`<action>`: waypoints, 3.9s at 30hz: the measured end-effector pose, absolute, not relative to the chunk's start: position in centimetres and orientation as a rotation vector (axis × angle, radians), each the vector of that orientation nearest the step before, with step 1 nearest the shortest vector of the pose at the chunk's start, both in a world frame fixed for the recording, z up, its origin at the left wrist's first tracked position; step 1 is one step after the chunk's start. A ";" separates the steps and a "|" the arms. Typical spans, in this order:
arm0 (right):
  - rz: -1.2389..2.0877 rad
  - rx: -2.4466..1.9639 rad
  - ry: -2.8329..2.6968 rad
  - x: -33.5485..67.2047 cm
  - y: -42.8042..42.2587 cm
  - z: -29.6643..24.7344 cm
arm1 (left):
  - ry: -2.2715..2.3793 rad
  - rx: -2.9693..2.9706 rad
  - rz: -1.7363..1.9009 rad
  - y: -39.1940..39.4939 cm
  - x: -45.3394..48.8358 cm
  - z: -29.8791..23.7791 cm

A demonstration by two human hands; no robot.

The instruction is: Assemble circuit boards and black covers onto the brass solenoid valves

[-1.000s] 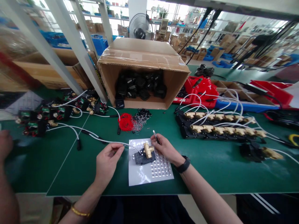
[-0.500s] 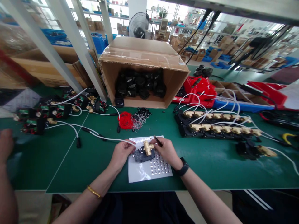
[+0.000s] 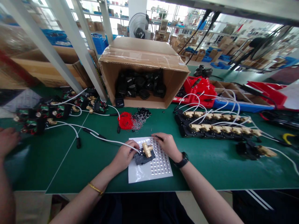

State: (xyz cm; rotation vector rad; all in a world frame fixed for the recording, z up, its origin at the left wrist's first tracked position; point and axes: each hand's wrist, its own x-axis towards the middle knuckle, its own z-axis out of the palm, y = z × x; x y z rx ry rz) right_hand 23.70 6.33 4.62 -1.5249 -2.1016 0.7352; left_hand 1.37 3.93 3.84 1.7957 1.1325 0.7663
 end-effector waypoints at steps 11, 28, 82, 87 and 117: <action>0.572 -1.816 -2.117 21.9 11.5 4.1 | 1.129 2.168 0.749 2.6 0.7 3.2; 0.972 -1.613 -1.254 23.7 -1.4 4.1 | 1.431 2.414 0.816 0.0 -2.5 6.3; 0.580 -1.592 -1.733 20.4 -4.2 3.5 | 1.426 1.646 1.355 -4.3 -2.1 5.1; 0.790 -1.518 -1.831 21.7 -5.8 5.0 | 1.206 2.083 1.345 -4.5 -0.5 4.8; 0.685 -1.742 -1.999 17.4 -4.1 5.2 | 1.336 2.301 1.139 -3.6 -0.7 2.6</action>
